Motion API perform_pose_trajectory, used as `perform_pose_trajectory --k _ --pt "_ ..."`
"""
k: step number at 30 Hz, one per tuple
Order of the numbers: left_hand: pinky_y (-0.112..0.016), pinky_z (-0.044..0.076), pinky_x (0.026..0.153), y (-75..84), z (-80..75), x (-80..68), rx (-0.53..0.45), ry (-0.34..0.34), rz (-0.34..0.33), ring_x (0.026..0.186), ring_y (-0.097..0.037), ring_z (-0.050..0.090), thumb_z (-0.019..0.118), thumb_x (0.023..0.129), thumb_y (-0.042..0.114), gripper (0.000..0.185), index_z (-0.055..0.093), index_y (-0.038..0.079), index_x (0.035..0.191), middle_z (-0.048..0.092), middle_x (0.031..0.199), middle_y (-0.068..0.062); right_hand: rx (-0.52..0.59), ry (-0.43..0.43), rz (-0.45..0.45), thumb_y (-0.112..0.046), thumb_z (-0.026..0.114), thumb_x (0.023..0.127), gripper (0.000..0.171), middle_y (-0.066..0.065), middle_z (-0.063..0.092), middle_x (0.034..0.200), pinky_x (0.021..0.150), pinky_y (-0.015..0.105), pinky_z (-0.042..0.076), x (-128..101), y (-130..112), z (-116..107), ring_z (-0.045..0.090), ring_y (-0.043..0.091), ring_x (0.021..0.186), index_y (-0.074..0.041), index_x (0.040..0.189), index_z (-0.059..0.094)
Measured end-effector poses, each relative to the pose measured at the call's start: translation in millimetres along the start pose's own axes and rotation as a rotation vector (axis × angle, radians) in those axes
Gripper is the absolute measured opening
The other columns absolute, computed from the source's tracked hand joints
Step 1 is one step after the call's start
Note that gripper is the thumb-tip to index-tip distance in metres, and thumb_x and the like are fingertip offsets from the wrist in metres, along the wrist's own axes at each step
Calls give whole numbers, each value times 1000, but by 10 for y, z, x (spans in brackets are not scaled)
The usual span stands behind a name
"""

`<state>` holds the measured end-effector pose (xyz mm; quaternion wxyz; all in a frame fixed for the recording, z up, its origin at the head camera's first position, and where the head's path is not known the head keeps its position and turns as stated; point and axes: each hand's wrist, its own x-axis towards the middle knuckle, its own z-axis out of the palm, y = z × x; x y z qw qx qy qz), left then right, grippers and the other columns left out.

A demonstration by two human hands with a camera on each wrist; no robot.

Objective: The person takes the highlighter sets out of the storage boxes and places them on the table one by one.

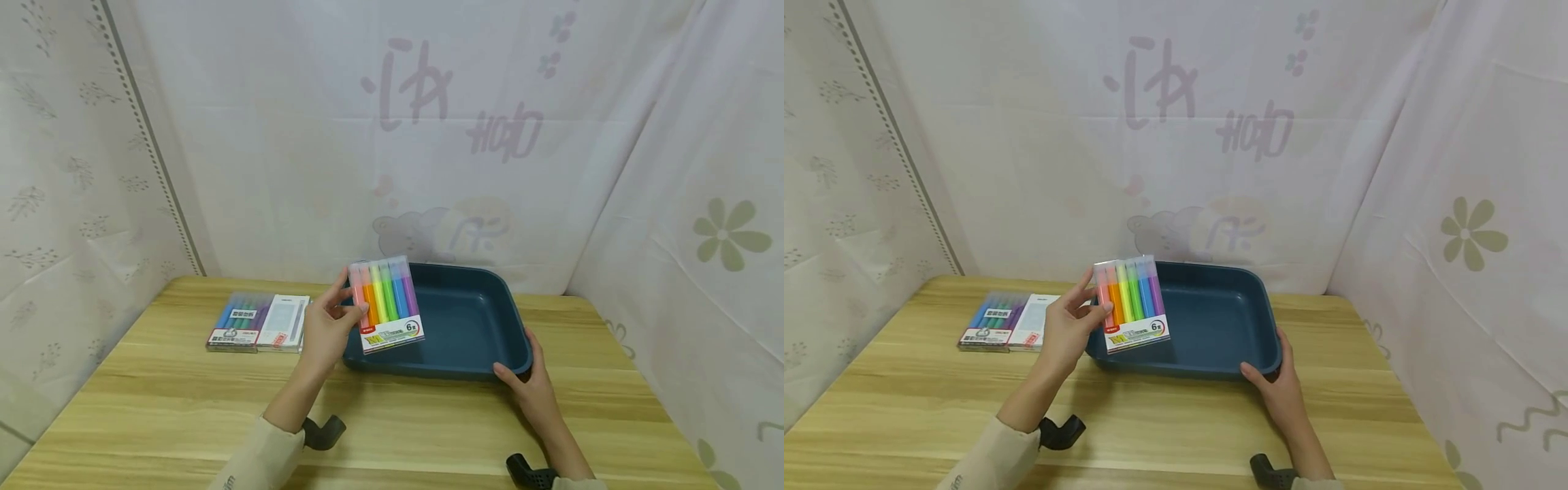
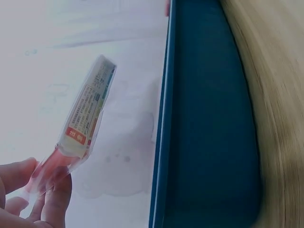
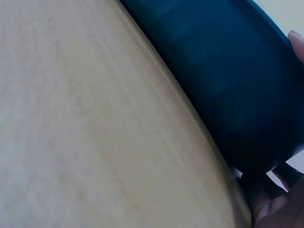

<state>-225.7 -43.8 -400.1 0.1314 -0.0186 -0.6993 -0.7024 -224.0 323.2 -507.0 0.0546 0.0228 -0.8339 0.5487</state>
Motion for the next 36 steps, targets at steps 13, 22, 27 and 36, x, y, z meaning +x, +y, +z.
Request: perform_pose_trajectory --k 13,22,27,36 --pt "-21 59 80 47 -555 56 -26 84 -33 86 -3 71 69 94 2 64 47 21 151 63 139 -15 1 12 10 -22 69 95 99 14 5 171 116 66 18 25 -2 -15 15 41 153 -40 162 -2" --pt "-20 58 83 153 -895 116 -39 176 -26 94 -2 72 68 96 9 60 49 24 150 64 138 -13 3 6 30 -22 68 95 100 14 3 171 116 66 18 8 -16 3 14 43 153 -39 162 -4" --pt "-19 58 82 162 -991 112 -117 257 -73 97 0 72 67 96 6 56 53 23 148 71 121 3 5 -2 20 -22 69 95 99 15 5 170 117 66 18 22 -20 5 14 41 153 -39 162 -2" --pt "-21 60 80 96 -1049 204 -207 252 -194 98 -2 71 62 100 9 65 36 25 157 66 126 -1 13 -12 33 -21 67 96 99 17 3 170 116 63 19 24 4 -3 16 42 151 -39 162 -5"
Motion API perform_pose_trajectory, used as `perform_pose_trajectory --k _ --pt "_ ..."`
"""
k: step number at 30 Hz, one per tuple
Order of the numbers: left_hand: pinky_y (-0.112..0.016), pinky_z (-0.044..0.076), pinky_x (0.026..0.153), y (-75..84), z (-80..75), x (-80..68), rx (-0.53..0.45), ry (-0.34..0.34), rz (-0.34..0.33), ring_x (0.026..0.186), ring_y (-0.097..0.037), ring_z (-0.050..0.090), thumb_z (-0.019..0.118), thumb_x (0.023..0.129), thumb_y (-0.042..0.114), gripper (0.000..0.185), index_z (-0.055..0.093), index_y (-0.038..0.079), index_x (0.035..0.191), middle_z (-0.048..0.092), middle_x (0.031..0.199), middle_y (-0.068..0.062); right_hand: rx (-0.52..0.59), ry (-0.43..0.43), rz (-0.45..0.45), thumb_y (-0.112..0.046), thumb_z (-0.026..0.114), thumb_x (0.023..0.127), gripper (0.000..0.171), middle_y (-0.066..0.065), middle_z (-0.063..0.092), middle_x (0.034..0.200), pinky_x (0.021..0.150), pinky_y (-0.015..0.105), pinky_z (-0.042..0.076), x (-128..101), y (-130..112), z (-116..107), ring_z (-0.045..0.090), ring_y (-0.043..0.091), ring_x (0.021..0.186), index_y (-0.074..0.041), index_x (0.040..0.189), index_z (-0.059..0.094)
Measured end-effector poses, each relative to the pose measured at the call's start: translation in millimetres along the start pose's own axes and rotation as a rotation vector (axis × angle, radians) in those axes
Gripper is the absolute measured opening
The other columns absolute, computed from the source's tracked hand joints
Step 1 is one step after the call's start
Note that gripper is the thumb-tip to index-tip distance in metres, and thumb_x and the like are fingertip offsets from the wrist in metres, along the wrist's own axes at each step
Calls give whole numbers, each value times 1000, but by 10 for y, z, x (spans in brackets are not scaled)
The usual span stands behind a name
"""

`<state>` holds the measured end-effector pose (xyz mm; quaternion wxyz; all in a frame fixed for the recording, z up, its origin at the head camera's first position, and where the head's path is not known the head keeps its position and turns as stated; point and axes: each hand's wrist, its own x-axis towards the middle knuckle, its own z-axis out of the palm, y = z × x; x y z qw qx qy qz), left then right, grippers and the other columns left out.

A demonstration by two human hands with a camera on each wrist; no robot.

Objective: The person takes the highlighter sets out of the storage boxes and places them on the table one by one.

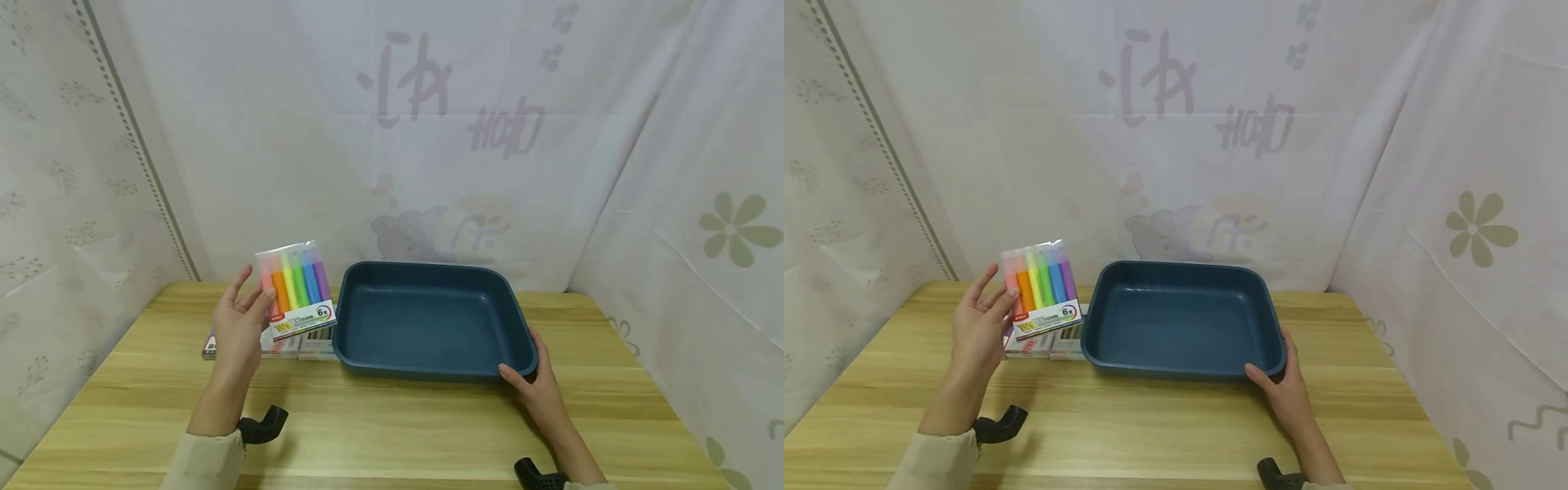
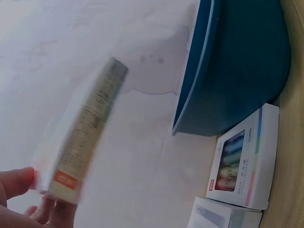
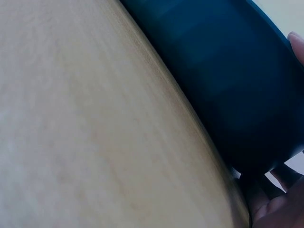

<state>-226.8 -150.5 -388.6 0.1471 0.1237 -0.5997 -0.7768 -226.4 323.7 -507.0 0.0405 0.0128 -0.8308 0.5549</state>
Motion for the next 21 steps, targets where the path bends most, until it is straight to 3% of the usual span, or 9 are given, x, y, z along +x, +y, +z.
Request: perform_pose_trajectory --k 4,6,9,11,15,21 --pt "-13 55 70 -30 -24 13 28 11 -27 95 -1 68 57 103 11 65 31 27 159 68 115 3 -1 -5 8 -22 67 96 98 14 3 171 120 51 20 5 -7 5 14 38 153 -40 161 -4" --pt "-10 53 73 -47 -33 17 44 12 -28 102 -2 65 55 104 13 64 29 27 160 65 116 5 -1 -7 4 -22 67 97 98 14 3 171 119 50 21 4 -2 6 14 38 153 -41 161 -4" --pt "-9 52 84 -71 -40 26 59 2 -30 115 -7 60 51 106 17 60 29 25 160 55 136 -7 -5 -4 1 -22 67 97 97 14 4 171 119 53 20 8 4 8 15 38 153 -40 161 -4" --pt "-15 54 93 -85 -49 37 40 -11 -52 119 -8 59 48 107 19 57 29 25 161 48 145 -8 -8 -2 0 -22 67 97 98 15 4 171 118 56 21 10 10 9 16 38 152 -40 161 -4" --pt "-19 56 90 -90 -77 64 -22 -20 -146 110 -4 64 42 109 25 54 28 29 161 47 143 0 -8 1 -3 -22 67 96 98 16 5 170 118 58 21 7 16 9 16 39 152 -38 162 -4" --pt "-15 54 88 -34 -140 105 -149 -62 -246 116 -3 57 44 107 16 62 21 34 162 35 158 2 -13 2 4 -23 66 97 97 15 5 170 118 45 23 -17 -3 -10 17 38 152 -40 161 -4"
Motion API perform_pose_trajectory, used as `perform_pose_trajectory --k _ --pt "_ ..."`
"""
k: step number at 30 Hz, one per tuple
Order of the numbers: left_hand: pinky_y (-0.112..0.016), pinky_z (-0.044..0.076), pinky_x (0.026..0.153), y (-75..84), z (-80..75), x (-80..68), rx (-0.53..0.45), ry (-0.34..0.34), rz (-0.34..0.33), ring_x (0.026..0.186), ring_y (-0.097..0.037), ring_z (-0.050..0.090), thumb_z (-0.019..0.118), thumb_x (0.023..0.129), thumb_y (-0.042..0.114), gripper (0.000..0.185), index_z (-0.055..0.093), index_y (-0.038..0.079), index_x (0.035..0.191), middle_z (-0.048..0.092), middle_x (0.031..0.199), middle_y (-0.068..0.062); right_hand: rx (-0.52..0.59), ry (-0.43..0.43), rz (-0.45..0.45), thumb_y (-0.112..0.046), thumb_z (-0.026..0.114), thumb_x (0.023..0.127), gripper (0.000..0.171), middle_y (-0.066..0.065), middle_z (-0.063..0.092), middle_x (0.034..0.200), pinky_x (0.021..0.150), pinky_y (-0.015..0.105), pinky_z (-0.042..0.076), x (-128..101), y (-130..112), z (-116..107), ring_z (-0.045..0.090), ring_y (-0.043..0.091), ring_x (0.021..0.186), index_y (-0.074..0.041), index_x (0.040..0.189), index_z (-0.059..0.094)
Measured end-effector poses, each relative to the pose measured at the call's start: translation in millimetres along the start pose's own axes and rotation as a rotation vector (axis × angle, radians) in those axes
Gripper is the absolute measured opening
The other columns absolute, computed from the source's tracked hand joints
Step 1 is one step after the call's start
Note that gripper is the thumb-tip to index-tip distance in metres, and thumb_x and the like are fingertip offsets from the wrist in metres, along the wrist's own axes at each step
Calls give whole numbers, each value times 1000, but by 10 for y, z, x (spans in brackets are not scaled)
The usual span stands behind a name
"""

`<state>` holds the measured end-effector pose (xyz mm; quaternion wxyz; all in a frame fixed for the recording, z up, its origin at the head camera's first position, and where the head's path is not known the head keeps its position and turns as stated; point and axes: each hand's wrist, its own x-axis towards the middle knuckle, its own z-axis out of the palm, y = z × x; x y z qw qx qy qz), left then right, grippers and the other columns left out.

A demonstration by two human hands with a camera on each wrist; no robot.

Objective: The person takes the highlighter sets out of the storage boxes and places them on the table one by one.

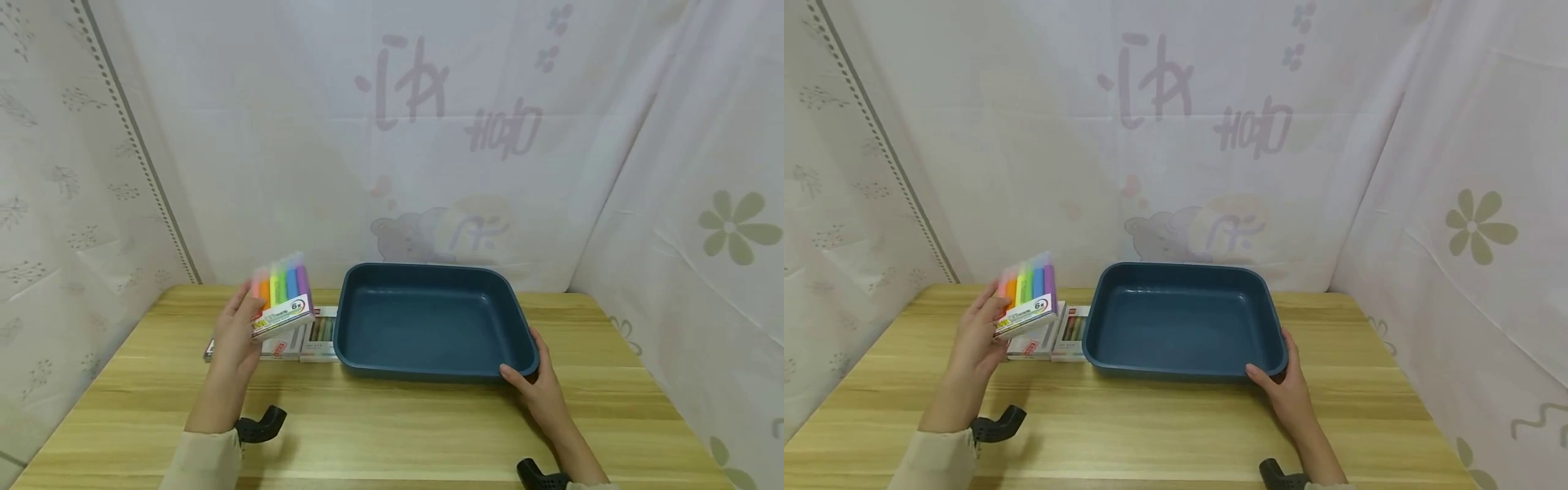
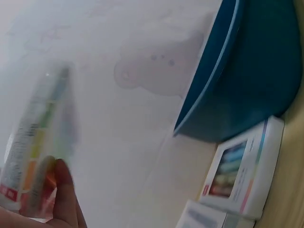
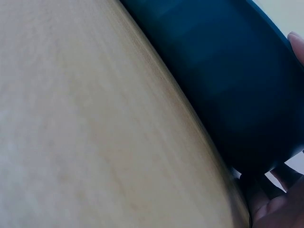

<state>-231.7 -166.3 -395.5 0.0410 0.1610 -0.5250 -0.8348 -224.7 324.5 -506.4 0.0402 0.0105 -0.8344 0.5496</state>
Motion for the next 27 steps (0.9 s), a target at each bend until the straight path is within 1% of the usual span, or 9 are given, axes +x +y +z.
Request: perform_pose_trajectory --k 2,5,9,11,15,18,22,25,27 --pt "-16 54 89 26 -27 2 2 4 -9 120 -7 53 46 104 10 69 19 36 162 31 160 1 3 -1 4 -23 66 97 96 14 4 171 118 43 23 0 -12 -4 16 38 152 -41 161 -4" --pt "-18 55 89 51 -62 4 43 33 -5 124 -12 51 48 101 6 74 18 38 161 31 159 -1 6 -3 15 -23 66 97 96 15 3 171 119 53 21 -13 -13 -19 15 40 152 -43 160 -4" --pt "-17 53 90 95 -139 8 40 30 10 130 -15 43 43 99 1 77 18 37 162 24 165 -4 -4 -2 26 -25 66 97 96 18 4 170 116 64 20 -23 -12 -26 15 42 151 -45 160 -4" --pt "-16 52 90 127 -185 11 29 19 17 133 -14 40 41 98 -2 78 17 38 162 20 168 -4 -4 0 29 -25 66 97 96 17 4 170 116 62 20 -22 -17 -23 16 42 151 -45 160 -4" --pt "-14 52 90 188 -261 13 24 30 41 130 -13 44 40 98 -4 78 20 37 161 17 170 -6 -12 -1 41 -26 65 98 95 15 5 171 118 44 24 -22 -27 -14 17 40 151 -46 159 -5" --pt "-12 53 83 215 -314 14 46 90 67 116 -9 51 43 100 -1 71 28 34 160 28 163 -7 -8 -8 45 -25 65 98 95 15 3 171 119 44 22 -13 -33 -6 17 40 151 -46 159 -6" --pt "-10 47 64 202 -383 35 104 223 121 85 -2 52 53 101 5 59 44 28 154 52 133 1 14 -8 41 -24 65 98 96 15 0 171 119 61 16 -4 -30 0 14 41 152 -45 159 -6" --pt "-11 37 55 182 -447 61 139 314 177 75 -2 48 57 100 7 51 53 21 148 54 116 6 23 -6 40 -23 65 98 96 15 0 171 119 63 15 -3 -34 0 13 42 152 -45 159 -5" --pt "-11 37 55 181 -484 86 135 357 202 79 -3 51 59 99 7 48 56 18 145 55 115 8 18 -3 40 -23 66 98 96 15 0 171 119 61 15 -6 -41 -8 13 42 151 -45 159 -5"
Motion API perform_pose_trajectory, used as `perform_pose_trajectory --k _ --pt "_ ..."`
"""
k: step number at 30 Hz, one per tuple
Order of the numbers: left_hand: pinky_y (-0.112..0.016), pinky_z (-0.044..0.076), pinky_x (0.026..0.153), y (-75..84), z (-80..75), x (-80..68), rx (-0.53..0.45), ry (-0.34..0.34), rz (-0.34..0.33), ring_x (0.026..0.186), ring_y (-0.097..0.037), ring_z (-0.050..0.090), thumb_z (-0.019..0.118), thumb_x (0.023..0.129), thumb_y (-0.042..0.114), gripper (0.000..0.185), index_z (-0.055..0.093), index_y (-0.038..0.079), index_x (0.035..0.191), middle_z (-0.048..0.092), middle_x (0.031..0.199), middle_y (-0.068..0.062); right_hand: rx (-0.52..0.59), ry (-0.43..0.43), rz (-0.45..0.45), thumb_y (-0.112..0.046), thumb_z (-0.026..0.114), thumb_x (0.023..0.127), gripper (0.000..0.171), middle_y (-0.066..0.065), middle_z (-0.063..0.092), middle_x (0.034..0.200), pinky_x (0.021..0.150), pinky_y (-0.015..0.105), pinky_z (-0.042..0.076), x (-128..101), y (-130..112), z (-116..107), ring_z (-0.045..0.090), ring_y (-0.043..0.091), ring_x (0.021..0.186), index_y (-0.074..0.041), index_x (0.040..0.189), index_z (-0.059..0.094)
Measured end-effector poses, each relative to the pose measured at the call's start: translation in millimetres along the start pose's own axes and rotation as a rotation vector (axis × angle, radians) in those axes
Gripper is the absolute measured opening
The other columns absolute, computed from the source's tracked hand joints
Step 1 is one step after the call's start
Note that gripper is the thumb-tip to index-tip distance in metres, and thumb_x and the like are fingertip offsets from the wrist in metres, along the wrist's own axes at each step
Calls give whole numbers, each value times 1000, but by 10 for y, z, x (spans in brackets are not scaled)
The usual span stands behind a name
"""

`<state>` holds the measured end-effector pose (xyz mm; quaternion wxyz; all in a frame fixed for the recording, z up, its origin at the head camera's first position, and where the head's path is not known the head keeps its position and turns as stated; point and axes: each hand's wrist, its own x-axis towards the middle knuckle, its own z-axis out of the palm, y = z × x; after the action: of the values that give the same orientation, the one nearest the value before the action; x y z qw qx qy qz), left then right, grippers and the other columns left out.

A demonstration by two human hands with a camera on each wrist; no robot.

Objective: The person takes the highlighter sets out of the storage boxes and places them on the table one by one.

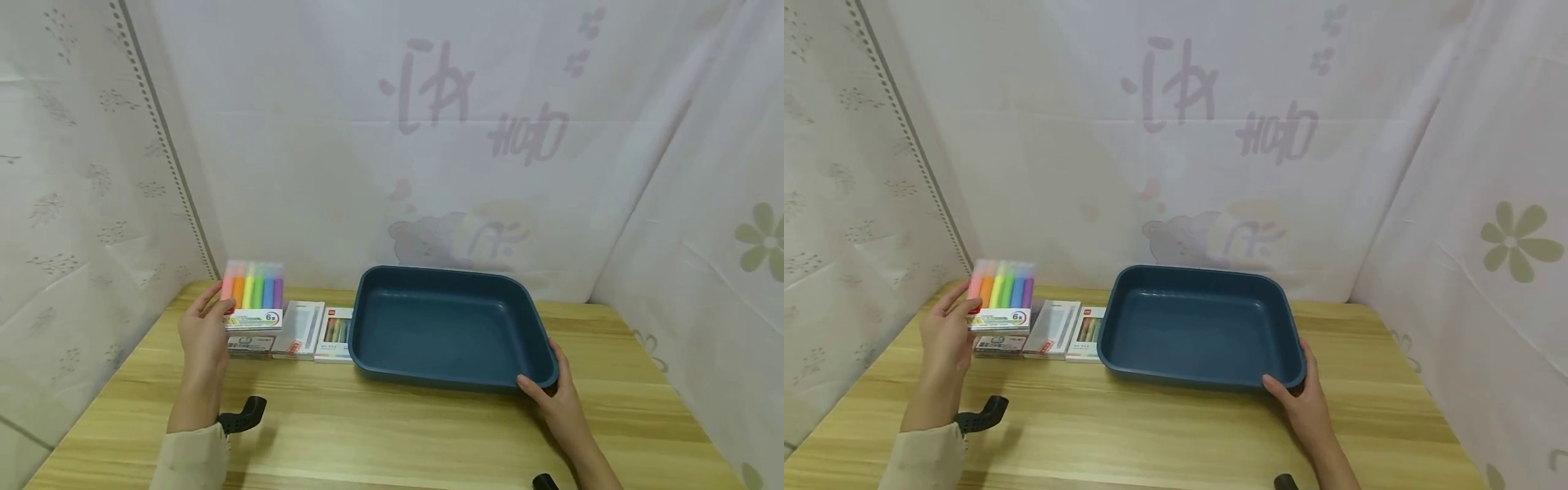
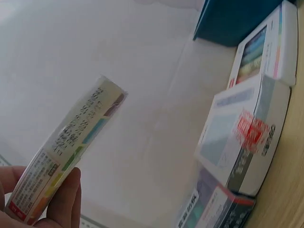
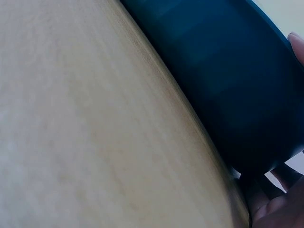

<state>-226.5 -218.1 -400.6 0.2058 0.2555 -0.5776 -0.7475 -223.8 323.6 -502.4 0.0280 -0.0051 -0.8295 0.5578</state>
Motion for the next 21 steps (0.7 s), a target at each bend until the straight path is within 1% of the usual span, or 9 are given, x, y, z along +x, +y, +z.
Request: perform_pose_trajectory --k 1,2,5,6,9,11,14,19,21 --pt "-11 36 55 -3 -20 20 -7 17 7 80 -3 51 59 98 7 47 58 16 144 55 116 9 -4 0 2 -23 65 98 96 14 0 171 121 58 15 -2 0 3 13 41 151 -46 159 -5" --pt "-10 40 58 -3 -42 40 -18 27 7 88 -5 53 60 98 7 46 58 15 144 55 116 9 -7 0 5 -24 65 98 95 14 1 171 121 56 16 -4 1 5 14 41 151 -46 159 -5" --pt "-9 50 67 8 -98 90 -65 60 -8 97 -7 56 62 97 6 45 61 13 141 58 115 9 -10 1 4 -24 65 98 95 14 0 171 122 55 14 -6 3 13 13 41 151 -46 159 -5" --pt "-10 52 69 10 -120 104 -69 69 -9 97 -7 56 63 96 6 45 61 13 140 58 113 9 -8 -1 4 -25 65 98 95 14 -1 171 122 56 13 -5 4 18 13 42 151 -46 159 -6" --pt "-10 51 65 -3 -153 135 -68 101 4 92 -5 59 67 93 6 44 65 11 137 61 108 8 -7 1 -1 -24 65 98 96 15 -2 171 120 64 10 0 13 4 10 43 152 -45 160 -6" --pt "-10 50 62 -8 -178 149 -52 115 21 89 -4 60 69 92 7 43 66 11 134 62 107 9 -8 2 -1 -24 65 98 97 15 -3 171 120 66 9 0 21 -3 9 44 152 -44 160 -6" --pt "-11 50 60 -20 -229 180 -56 134 33 88 -5 60 70 91 7 41 69 12 132 61 107 9 -12 5 0 -25 65 98 96 15 -3 171 120 66 8 -1 28 -6 8 43 152 -44 160 -6" --pt "-13 53 60 -60 -353 282 -112 161 8 87 -6 61 72 90 7 39 72 15 128 66 99 10 -2 2 -2 -24 65 98 96 16 -2 171 121 64 8 2 26 0 9 43 152 -44 160 -6" --pt "-13 54 61 -82 -400 329 -130 161 -2 88 -7 61 72 90 7 39 71 15 128 66 99 10 4 -1 1 -23 65 98 96 15 -3 171 122 61 8 5 25 3 10 42 152 -44 160 -6"
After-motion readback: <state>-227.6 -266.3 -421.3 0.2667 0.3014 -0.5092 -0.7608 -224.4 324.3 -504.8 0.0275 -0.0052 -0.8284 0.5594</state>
